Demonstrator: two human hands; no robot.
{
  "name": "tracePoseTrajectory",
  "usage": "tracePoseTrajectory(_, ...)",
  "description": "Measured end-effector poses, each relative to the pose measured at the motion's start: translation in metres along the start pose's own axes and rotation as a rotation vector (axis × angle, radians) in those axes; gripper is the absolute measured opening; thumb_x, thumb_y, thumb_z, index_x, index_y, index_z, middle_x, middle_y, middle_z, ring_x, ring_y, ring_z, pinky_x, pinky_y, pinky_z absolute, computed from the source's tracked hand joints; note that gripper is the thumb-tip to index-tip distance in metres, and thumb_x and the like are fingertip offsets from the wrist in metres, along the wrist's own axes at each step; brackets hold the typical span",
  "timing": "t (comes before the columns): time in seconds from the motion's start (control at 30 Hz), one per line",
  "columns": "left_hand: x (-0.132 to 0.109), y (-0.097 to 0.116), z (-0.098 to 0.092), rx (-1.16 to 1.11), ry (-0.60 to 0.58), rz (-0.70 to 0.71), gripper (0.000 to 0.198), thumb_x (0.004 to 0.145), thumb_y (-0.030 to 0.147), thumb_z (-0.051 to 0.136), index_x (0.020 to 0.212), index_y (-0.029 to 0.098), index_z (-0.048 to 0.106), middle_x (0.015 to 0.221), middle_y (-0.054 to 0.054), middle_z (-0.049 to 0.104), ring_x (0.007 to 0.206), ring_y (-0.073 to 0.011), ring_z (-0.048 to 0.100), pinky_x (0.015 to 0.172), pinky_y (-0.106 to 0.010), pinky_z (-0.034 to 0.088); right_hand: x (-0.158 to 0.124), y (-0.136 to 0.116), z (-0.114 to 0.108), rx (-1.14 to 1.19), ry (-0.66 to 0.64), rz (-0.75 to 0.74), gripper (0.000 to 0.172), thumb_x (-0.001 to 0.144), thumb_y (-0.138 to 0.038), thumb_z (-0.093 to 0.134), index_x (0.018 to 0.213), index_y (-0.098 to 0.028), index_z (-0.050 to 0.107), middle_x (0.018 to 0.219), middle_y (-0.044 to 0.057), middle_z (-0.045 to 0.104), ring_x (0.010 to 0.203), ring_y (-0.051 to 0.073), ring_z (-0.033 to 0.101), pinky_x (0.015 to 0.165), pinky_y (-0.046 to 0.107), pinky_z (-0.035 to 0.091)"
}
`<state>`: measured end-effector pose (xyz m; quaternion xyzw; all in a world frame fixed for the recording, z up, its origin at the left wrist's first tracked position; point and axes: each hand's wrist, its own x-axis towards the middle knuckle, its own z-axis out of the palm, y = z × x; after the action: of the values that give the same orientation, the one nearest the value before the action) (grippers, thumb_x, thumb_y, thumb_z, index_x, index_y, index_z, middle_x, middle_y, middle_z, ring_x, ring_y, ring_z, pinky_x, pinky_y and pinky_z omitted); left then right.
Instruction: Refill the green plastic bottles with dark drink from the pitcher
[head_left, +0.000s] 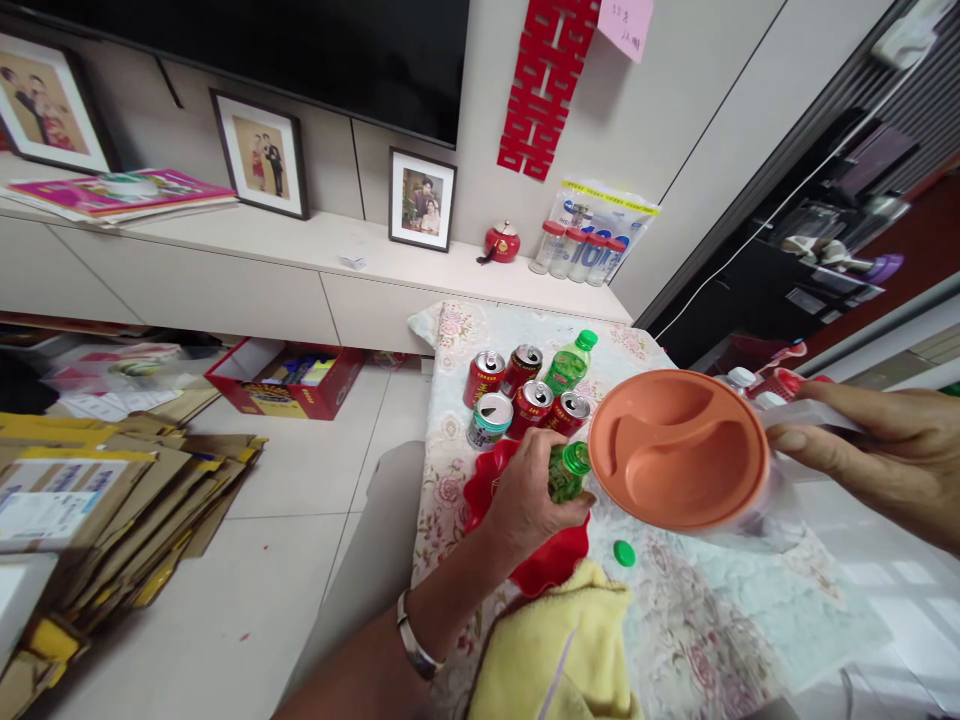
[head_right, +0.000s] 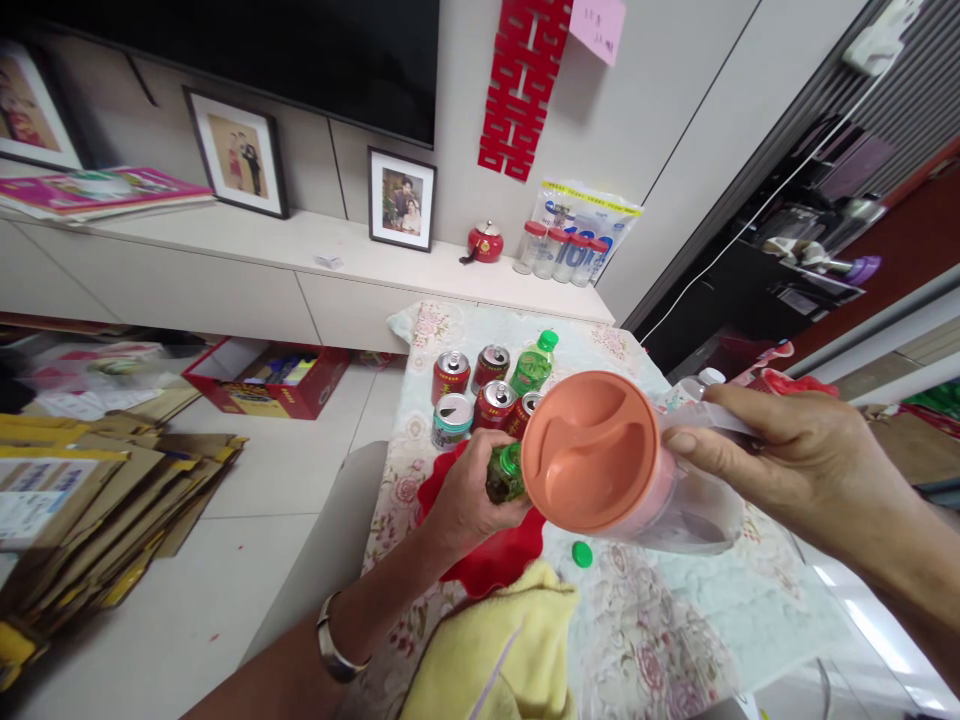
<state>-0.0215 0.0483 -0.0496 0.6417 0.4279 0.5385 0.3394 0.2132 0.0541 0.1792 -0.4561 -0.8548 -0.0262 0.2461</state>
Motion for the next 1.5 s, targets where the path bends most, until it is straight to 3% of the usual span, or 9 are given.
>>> tracePoseTrajectory(0.2, 0.0, 0.001, -0.001, -0.003, -0.003, -0.022, 0.054, 0.069, 0.025, 0.083, 0.113, 0.026, 0.053, 0.11, -0.004, 0.063, 0.102, -0.0268, 0.067, 0.091, -0.042, 0.056, 0.002, -0.004, 0.0, 0.0, 0.001, 0.003, 0.06, 0.091, -0.074, 0.07, 0.061, -0.021, 0.074, 0.054, 0.001, 0.065, 0.04, 0.012, 0.054, 0.035, 0.02, 0.043)
tracePoseTrajectory(0.6, 0.0, 0.001, -0.001, -0.009, -0.01, -0.006, 0.052, 0.07, 0.025, 0.082, 0.113, 0.024, 0.053, 0.11, -0.006, 0.063, 0.103, -0.0284, 0.067, 0.092, -0.045, 0.057, -0.005, -0.011, 0.002, 0.025, -0.005, 0.139, 0.052, 0.09, -0.081, 0.062, 0.065, -0.035, 0.071, 0.056, 0.0, 0.063, 0.045, 0.021, 0.057, 0.038, 0.035, 0.047)
tracePoseTrajectory(0.93, 0.0, 0.0, 0.0, 0.0, -0.005, -0.003, 0.052, 0.069, 0.026, 0.082, 0.113, 0.024, 0.053, 0.109, -0.006, 0.063, 0.102, -0.0284, 0.068, 0.09, -0.045, 0.057, 0.003, -0.006, -0.001, -0.027, 0.016, -0.016, 0.063, 0.092, -0.075, 0.068, 0.062, -0.021, 0.075, 0.063, 0.003, 0.073, 0.04, 0.011, 0.057, 0.036, 0.018, 0.045)
tracePoseTrajectory(1.5, 0.0, -0.001, 0.0, -0.022, 0.007, 0.011, 0.051, 0.07, 0.026, 0.08, 0.113, 0.024, 0.054, 0.109, -0.006, 0.062, 0.102, -0.0276, 0.067, 0.091, -0.042, 0.056, 0.002, -0.007, 0.001, -0.003, 0.017, -0.007, 0.061, 0.091, -0.076, 0.068, 0.066, -0.021, 0.078, 0.065, 0.003, 0.074, 0.04, 0.012, 0.058, 0.037, 0.016, 0.046)
